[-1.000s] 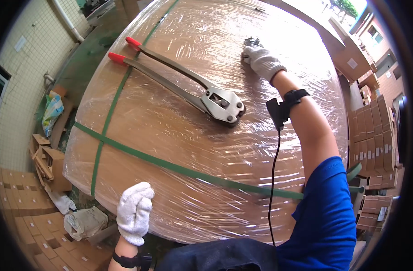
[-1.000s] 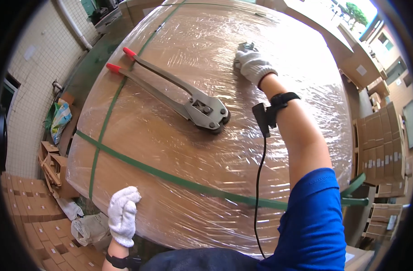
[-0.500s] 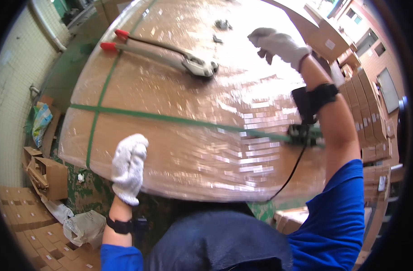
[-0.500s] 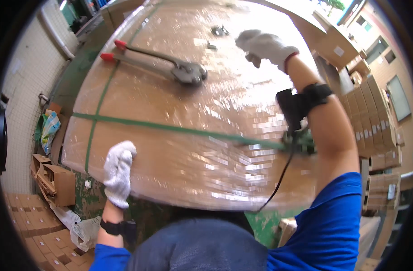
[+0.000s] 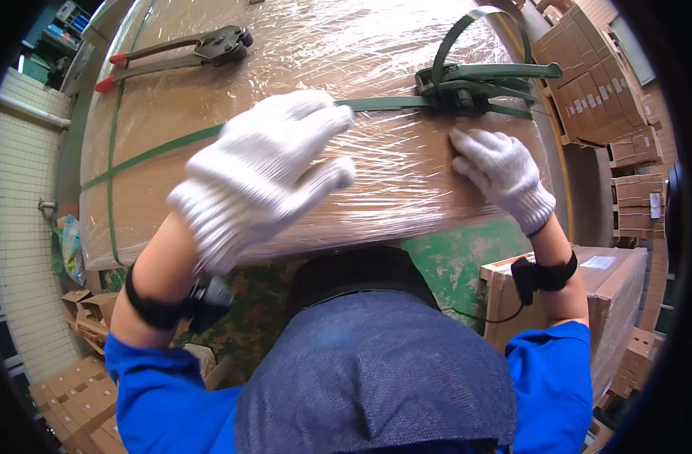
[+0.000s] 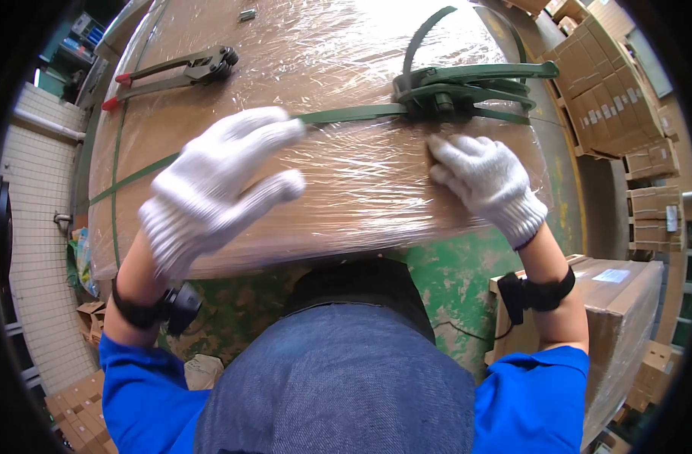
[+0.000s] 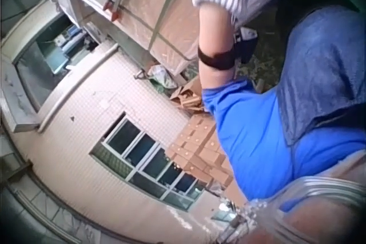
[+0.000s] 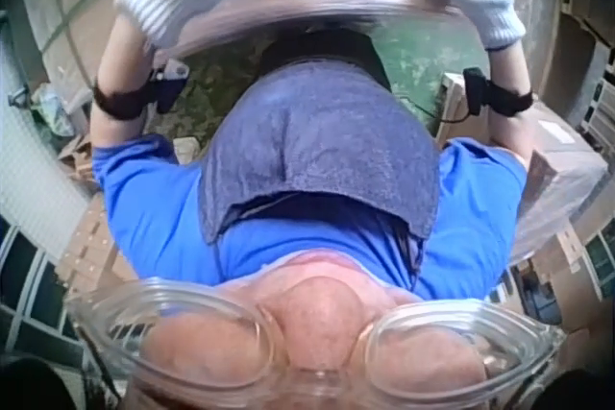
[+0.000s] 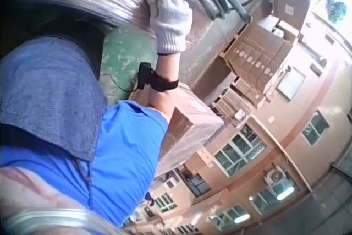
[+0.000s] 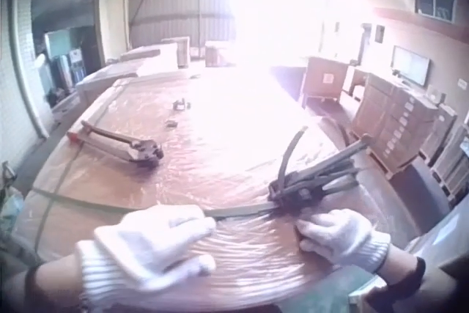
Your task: Strapping and securing boxes on a pallet using manual strapping tools.
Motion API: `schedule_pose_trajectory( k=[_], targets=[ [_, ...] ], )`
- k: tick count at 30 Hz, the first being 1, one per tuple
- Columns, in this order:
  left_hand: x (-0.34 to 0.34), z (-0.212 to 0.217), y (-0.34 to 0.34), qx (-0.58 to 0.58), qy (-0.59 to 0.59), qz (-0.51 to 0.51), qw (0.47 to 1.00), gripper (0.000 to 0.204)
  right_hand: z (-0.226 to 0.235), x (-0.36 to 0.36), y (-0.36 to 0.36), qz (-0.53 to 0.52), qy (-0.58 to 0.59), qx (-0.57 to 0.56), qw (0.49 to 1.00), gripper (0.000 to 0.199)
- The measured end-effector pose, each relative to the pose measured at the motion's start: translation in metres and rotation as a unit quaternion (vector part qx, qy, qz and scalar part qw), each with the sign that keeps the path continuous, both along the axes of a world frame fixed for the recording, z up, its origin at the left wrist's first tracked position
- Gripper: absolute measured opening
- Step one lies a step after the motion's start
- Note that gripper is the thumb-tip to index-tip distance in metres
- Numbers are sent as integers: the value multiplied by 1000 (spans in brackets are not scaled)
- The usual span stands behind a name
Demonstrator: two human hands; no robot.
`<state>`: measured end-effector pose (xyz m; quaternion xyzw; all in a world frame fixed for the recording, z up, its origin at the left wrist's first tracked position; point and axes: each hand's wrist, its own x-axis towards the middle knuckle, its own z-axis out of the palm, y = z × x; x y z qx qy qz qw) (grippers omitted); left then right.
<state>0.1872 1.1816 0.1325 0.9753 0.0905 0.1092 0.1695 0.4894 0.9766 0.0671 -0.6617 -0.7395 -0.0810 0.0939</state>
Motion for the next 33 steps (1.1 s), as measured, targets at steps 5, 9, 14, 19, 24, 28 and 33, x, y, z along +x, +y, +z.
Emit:
schedule_pose_trajectory(
  k=[5,9,14,19,24,28,33],
  targets=[
    [74,-56,28,112,84,86,986,50,-7,13,-8,59,143,-30,987,53],
    [73,-72,54,94,105,27,990,29,-19,19,-12,42,178,38,982,48],
    [94,-54,18,83,176,128,972,52,-23,32,-16,70,231,12,970,38],
    [165,-64,-1,64,151,113,980,50,-19,33,-16,102,242,25,965,30],
    [174,-64,-2,132,155,46,978,22,-18,28,-17,114,198,34,973,42],
    [177,-63,-5,133,138,46,980,22,-18,31,-25,111,227,29,967,53],
    [160,-55,9,134,219,29,966,23,12,35,-23,121,315,26,941,43]
  ],
)
